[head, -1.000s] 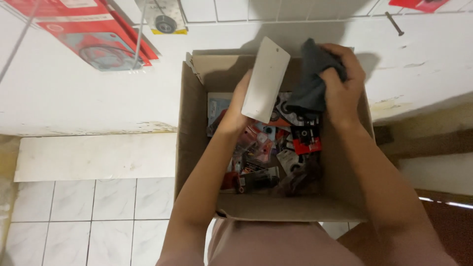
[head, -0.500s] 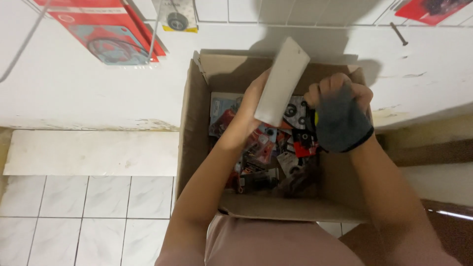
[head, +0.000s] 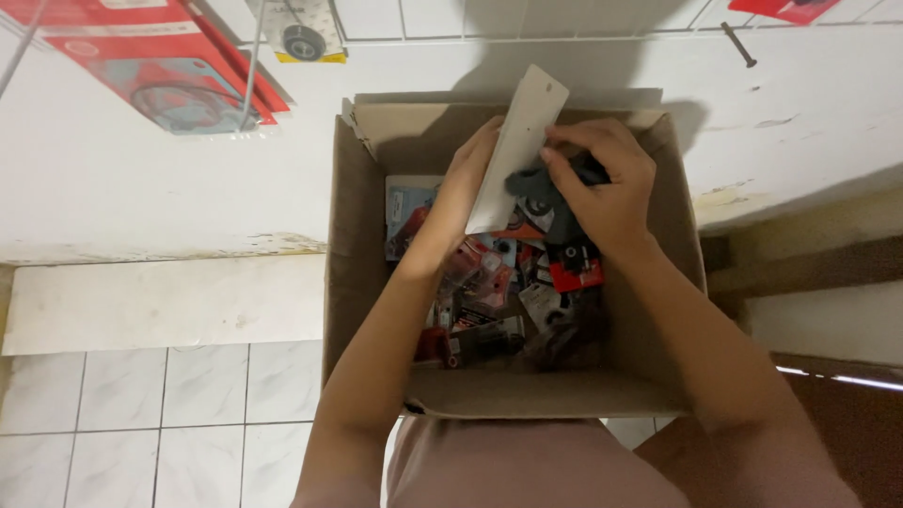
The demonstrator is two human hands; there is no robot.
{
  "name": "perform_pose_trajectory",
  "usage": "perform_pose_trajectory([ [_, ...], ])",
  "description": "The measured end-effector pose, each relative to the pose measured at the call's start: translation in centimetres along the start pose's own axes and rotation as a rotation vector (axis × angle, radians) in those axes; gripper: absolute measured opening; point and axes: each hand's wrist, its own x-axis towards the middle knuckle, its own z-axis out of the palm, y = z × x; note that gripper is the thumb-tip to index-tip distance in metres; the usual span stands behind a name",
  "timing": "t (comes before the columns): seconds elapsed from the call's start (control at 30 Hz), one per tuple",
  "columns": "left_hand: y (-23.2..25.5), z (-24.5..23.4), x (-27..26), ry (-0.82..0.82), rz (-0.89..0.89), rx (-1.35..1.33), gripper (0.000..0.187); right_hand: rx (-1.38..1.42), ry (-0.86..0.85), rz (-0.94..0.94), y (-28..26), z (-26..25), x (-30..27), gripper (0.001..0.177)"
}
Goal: The person wipes the surface of a small packaged item using a dark cloth. They hold the item in one hand and rub the cloth over the packaging, turning it over to clean different sides. The item is handled over a cardboard box filled with other similar packages.
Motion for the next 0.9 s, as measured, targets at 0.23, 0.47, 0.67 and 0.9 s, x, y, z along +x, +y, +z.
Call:
perform_pose_trajectory([
  [0.23, -3.6, -0.6, 1.0, -0.022, 0.026, 0.095, 0.039, -0.068, 0.016, -0.063, 0.1, 0.2, 0.0, 0.02],
  [0.47, -2.4, 1.5, 0.5, 0.007, 0.212, 0.207, 0.029, -0.11, 0.094, -0.148, 0.4, 0.0, 0.0, 0.009],
  [0.67, -1.8, 2.7, -0.2, 0.002, 0.281, 0.33, 0.027, -0.148, 0.116, -0.188, 1.6, -0.1, -0.3, 0.012],
  [0.9, -2.3, 2.1, 0.1, -0.024, 0.182, 0.192, 0.033, -0.14, 0.096, -0.115, 0.4, -0.3, -0.1, 0.016],
])
